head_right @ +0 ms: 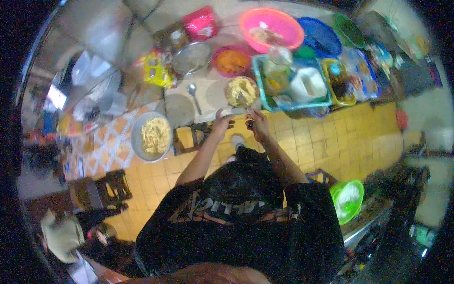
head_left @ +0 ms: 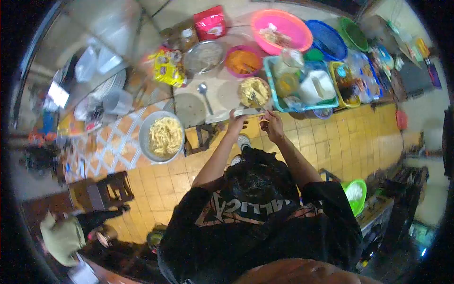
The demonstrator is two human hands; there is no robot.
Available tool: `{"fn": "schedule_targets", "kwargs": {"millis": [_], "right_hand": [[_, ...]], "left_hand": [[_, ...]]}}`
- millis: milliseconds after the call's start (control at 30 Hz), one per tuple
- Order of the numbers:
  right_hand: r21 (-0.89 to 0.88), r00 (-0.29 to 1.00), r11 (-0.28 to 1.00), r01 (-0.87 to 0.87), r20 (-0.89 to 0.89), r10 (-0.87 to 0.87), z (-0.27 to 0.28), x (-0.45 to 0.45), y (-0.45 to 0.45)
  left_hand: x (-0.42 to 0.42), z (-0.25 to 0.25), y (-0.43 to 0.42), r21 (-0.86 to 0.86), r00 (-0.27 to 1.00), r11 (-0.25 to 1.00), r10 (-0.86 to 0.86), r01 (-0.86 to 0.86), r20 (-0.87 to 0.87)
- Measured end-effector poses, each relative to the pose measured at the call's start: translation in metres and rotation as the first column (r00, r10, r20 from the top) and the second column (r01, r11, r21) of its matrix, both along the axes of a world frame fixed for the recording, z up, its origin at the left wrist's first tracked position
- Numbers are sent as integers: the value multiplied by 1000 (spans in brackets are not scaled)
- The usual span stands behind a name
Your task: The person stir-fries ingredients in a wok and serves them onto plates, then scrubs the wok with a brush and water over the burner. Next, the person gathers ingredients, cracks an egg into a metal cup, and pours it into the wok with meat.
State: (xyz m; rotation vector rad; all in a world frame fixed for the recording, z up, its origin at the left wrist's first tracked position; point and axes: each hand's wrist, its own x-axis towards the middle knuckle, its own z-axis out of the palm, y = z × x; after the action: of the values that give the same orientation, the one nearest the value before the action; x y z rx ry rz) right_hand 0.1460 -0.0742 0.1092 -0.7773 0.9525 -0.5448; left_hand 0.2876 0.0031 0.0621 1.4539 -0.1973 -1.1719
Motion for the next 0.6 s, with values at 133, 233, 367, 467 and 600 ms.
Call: {"fn": "schedule_targets", "kwargs": {"millis": [133,233,367,467,600], "right_hand": [[-28,986,990,140,92,-137,44,-63,9],[-52,924,937,345,194,-329,54,-142,26],[-260,739,692,673,213,-639,60,-266,82],[-240,429,377,895,230,-873,59,-374,140],[-295,-151,-215,931,225,-963,57,-517,258]], "left_hand": [[-54,-72,33,55,971,997,61,-50,-230],[-111,-95,53,155,904,921,-300,358,-304],[-197,-100,78,141,733,735,-598,663,-325],[-259,-89,80,203,547,507,-773,837,-321],[-327,-111,75,286,366,287,-888,914,-278]]}}
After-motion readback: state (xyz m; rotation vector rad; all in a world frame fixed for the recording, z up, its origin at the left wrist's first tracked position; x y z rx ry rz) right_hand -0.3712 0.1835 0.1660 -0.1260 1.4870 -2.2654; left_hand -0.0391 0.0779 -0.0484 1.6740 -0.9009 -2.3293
